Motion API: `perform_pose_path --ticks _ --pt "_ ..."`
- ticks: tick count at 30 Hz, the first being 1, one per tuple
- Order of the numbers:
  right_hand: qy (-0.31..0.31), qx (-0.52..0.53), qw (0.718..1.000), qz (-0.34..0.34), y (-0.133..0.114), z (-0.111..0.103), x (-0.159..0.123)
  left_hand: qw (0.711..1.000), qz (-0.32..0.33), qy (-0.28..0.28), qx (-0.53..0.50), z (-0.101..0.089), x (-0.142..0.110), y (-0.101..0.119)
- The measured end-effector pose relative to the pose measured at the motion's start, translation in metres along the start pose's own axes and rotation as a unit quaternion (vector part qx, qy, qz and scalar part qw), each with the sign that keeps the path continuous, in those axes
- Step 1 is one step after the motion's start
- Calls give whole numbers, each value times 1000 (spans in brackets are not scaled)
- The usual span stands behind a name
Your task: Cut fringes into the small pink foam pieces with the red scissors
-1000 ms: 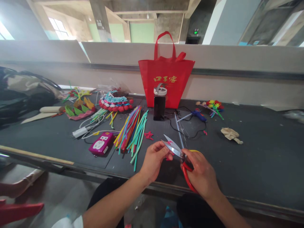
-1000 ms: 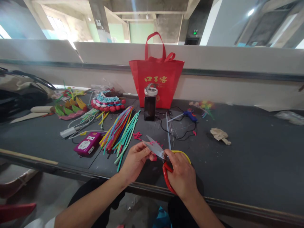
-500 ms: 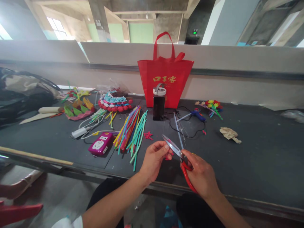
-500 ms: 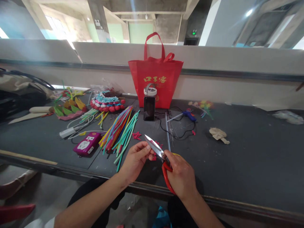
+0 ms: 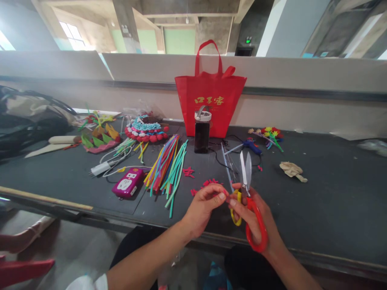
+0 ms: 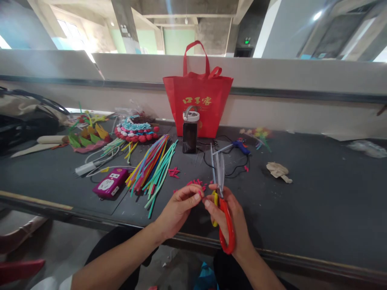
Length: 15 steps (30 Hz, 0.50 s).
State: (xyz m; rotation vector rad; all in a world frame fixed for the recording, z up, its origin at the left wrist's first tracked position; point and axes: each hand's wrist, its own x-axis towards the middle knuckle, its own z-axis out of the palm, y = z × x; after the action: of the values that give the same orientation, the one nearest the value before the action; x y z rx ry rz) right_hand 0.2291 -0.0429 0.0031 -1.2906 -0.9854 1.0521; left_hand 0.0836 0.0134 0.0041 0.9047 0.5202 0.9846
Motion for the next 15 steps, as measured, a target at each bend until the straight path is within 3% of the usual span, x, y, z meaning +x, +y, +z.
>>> perform_pose_path --ticks 6,15 --pt "-40 129 990 41 4 2 2 999 7 -41 0 3 -3 -5" --pt "-26 206 976 70 11 3 4 999 -14 -47 -9 4 -3 -3"
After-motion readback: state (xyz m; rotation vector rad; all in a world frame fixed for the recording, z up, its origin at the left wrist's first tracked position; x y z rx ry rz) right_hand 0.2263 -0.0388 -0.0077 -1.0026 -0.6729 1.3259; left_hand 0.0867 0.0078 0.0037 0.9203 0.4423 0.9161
